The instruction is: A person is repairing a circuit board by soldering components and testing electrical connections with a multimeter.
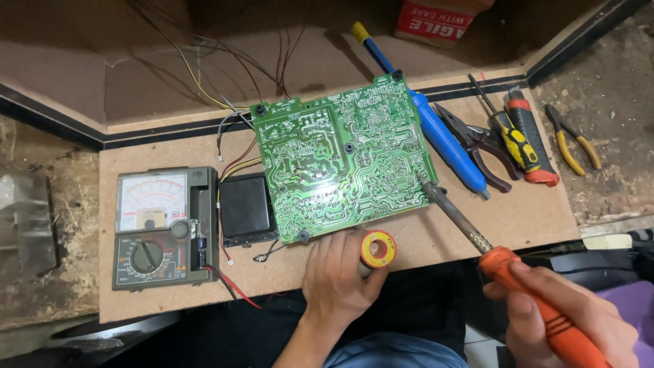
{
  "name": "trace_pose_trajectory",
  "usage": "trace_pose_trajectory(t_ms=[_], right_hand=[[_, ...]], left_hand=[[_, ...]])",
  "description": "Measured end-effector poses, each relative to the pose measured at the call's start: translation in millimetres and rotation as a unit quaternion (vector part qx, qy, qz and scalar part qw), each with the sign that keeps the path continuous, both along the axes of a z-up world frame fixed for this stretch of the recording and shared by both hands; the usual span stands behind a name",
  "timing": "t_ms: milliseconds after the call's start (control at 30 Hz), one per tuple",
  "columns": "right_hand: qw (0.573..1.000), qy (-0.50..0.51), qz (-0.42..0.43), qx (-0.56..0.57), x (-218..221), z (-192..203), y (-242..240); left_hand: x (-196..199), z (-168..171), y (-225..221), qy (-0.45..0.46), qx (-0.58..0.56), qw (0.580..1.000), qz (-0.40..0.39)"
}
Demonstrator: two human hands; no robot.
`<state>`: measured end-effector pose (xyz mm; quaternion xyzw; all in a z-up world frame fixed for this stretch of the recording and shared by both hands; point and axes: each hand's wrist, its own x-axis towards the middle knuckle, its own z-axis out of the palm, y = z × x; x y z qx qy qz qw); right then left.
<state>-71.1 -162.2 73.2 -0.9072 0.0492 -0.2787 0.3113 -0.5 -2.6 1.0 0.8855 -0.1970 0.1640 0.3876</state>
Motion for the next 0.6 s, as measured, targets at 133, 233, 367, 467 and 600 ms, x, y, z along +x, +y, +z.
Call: trace_pose_trajectory(t_ms=[133, 233, 367, 467, 600], right_hand=[[1.0, 0.028, 0.007, 0.007, 1.8, 9.4, 0.2], [0.998, 0.028, 0.053, -0.026, 2.1, 5.8, -6.6], [0.999, 0.03, 0.013, -0.017, -3.2, 12.1, -0.6], [1.0, 0.029, 0.004, -0.008, -5.9, 15.0, 0.5], [1.0, -0.004, -0.017, 0.012, -7.1, 12.4, 3.6]], left_hand=[[-0.4, 1.3, -0.9, -0.004, -0.009, 1.0, 0.002], [-1.2, 0.6, -0.8, -0.001, 0.0, 1.0, 0.007], [-2.4, 0.2, -0.8, -0.011, 0.013, 1.0, 0.011], [-2.6, 1.8, 0.3, -0.015, 0.014, 1.0, 0.011], [-3.0, 1.2, 0.5, -0.013, 0.015, 1.0, 0.007]])
